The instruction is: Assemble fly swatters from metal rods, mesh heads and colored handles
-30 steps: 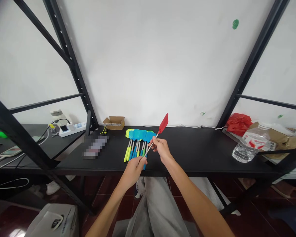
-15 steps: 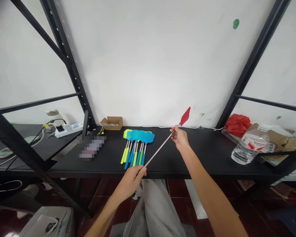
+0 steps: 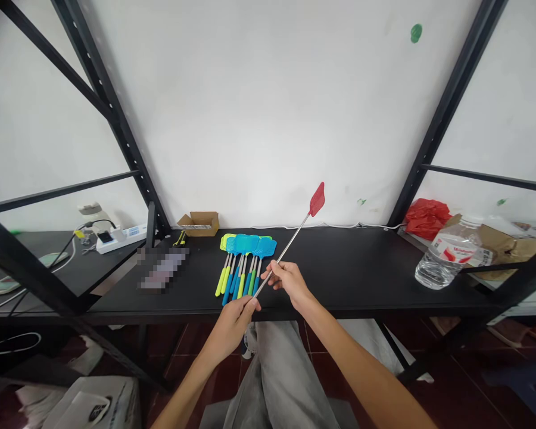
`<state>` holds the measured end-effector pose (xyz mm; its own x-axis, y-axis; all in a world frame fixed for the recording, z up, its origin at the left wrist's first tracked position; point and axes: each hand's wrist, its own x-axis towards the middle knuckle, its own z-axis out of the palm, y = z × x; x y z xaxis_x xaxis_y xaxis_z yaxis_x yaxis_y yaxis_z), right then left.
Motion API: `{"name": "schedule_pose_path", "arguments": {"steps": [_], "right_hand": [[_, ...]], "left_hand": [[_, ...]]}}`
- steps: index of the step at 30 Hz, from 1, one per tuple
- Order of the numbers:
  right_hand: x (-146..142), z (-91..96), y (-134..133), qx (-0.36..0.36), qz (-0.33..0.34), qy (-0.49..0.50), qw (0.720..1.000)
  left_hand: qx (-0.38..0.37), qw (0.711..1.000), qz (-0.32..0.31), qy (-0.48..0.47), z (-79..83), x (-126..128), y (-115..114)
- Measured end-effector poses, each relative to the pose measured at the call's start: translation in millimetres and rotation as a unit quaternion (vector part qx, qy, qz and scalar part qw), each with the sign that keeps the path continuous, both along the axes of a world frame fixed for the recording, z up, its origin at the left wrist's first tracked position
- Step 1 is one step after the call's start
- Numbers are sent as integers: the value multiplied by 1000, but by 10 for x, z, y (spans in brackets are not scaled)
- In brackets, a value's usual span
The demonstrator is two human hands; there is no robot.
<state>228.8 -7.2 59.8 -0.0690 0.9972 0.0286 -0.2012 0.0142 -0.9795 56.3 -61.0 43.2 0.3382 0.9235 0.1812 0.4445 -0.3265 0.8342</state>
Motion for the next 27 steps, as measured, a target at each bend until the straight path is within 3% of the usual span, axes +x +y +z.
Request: {"name": "schedule_pose_path", "arguments": {"steps": [9,15,20,27], "right_hand": [[392,191,368,-19,-139,61,988],[682,174,517,-42,-207,102,972],[754,196,562,-41,-203,99,973],[611,157,615,-40,-190,91,977]], "left_hand": [[-20,999,-2,48,53,-225,-187],[-13,997,-12,71,-75,-495,-345],[-18,996,-14,85,-152,-690,-490],[-26,993,25,115,-205,-908,-656]]}}
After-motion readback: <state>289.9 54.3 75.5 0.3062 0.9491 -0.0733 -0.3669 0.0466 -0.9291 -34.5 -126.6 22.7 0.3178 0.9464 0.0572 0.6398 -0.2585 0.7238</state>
